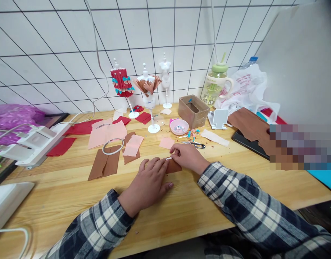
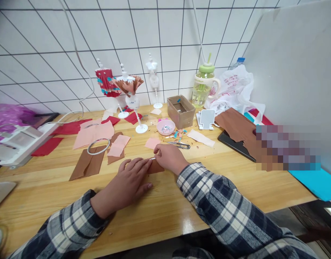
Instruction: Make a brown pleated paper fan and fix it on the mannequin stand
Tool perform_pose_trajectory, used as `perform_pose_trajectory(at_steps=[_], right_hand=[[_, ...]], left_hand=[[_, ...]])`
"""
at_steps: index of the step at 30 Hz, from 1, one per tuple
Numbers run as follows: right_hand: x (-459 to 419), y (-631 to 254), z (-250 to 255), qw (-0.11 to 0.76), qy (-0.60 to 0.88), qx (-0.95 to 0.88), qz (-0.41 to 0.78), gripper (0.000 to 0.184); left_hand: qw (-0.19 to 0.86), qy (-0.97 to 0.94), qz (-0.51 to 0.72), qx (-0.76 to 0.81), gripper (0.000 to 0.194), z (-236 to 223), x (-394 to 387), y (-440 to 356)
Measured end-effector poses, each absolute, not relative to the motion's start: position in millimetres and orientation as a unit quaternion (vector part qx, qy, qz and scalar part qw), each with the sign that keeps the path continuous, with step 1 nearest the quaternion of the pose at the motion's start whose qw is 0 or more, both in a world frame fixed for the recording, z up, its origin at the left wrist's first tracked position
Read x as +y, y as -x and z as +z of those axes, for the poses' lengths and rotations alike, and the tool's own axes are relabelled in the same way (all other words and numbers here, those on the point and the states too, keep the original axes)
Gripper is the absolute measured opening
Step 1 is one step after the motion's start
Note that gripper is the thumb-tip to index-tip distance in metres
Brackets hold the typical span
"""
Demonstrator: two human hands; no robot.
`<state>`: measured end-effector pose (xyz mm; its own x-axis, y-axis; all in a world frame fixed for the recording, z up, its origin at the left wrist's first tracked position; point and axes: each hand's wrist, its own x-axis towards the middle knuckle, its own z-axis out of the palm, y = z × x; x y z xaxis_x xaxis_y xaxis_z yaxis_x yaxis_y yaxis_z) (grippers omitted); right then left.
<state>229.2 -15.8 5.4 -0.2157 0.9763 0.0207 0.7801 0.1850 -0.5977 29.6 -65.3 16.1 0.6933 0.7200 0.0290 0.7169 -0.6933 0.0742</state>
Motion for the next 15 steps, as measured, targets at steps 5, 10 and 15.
perform_pose_trajectory(at_steps=[5,10,15], right_hand=[[-17.1,-227.4,7.5,0.177,0.593,-0.756,0.211,0.017],[-17.9,-226.0,7.9,0.166,0.588,-0.768,0.192,0.018],[-16.5,-235.3,9.8,0.148,0.609,-0.761,0.166,0.018]], left_hand=[[0.043,-0.916,0.029,0.397,0.059,17.9,-59.8,-33.1],[0.034,-0.915,0.037,0.401,0.053,18.5,-58.6,-34.7],[0.021,-0.914,0.044,0.403,0.049,16.2,-58.8,-34.9]])
